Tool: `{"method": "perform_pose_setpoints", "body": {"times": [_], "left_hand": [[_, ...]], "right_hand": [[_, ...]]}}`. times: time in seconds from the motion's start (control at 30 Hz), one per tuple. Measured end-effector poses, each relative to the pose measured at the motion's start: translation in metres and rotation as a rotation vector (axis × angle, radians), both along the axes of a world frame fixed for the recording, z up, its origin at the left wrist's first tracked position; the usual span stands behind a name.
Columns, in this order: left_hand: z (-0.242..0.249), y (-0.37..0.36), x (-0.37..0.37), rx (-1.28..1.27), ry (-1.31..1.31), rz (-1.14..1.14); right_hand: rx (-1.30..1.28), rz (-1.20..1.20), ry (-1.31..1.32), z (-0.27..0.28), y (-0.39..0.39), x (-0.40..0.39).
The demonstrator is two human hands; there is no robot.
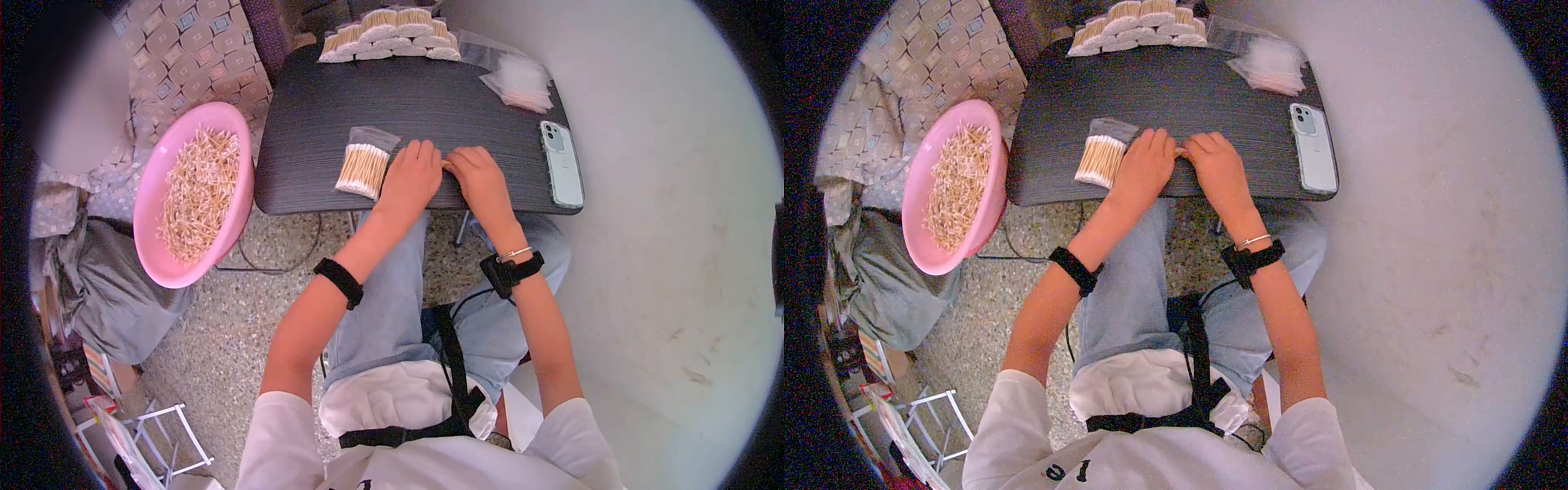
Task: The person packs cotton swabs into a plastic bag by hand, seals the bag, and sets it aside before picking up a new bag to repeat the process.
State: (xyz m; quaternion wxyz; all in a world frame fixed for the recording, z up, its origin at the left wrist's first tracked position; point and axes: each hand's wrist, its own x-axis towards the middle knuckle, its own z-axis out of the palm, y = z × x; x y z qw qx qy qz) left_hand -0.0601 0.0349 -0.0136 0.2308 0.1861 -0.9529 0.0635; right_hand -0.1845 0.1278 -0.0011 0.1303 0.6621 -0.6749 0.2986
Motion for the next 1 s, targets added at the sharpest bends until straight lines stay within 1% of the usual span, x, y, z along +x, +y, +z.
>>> {"method": "perform_pose_setpoints", "body": {"times": [0.1,0.13,0.2,0.23,0.3,0.33,0.4,0.43,0.53,0.63,0.73,0.8,0.83,0.93,1.0], "left_hand": [[0.001,0.000,0.001,0.071,0.040,-0.029],[0.004,0.000,0.002,0.130,0.053,-0.060],[0.011,0.000,0.010,0.253,0.076,-0.125],[0.019,0.001,0.016,0.376,0.117,-0.175],[0.035,-0.001,0.030,0.622,0.201,-0.273],[0.044,-0.001,0.036,0.715,0.161,-0.297],[0.053,0.001,0.047,0.903,0.077,-0.347],[0.051,0.002,0.050,0.900,0.088,-0.374],[0.045,0.010,0.058,0.866,0.115,-0.418],[0.046,0.021,0.066,0.797,0.113,-0.397],[0.044,0.026,0.071,0.759,0.089,-0.388],[0.045,0.028,0.074,0.743,0.091,-0.386],[0.045,0.030,0.075,0.727,0.133,-0.378],[0.046,0.038,0.075,0.681,0.241,-0.349],[0.046,0.041,0.073,0.658,0.296,-0.333]], "right_hand": [[0.042,-0.037,0.009,0.007,0.004,0.003],[0.067,-0.060,0.010,0.010,0.007,0.004],[0.098,-0.038,-0.073,0.019,0.014,0.008],[0.114,-0.028,-0.116,0.023,0.019,0.010],[0.135,0.055,-0.317,0.030,0.030,0.012],[0.145,0.097,-0.417,0.034,0.035,0.014],[0.260,0.101,-0.420,0.050,0.043,0.020],[0.319,0.101,-0.421,0.055,0.047,0.023],[0.345,0.160,-0.406,0.055,0.052,0.030],[0.467,0.158,-0.566,0.056,0.059,0.039],[0.531,0.218,-0.745,0.056,0.062,0.044],[0.577,0.234,-0.794,0.063,0.063,0.045],[0.600,0.242,-0.818,0.066,0.063,0.045],[0.533,0.267,-0.979,0.054,0.064,0.049],[0.604,0.302,-1.210,0.056,0.063,0.051]]}}
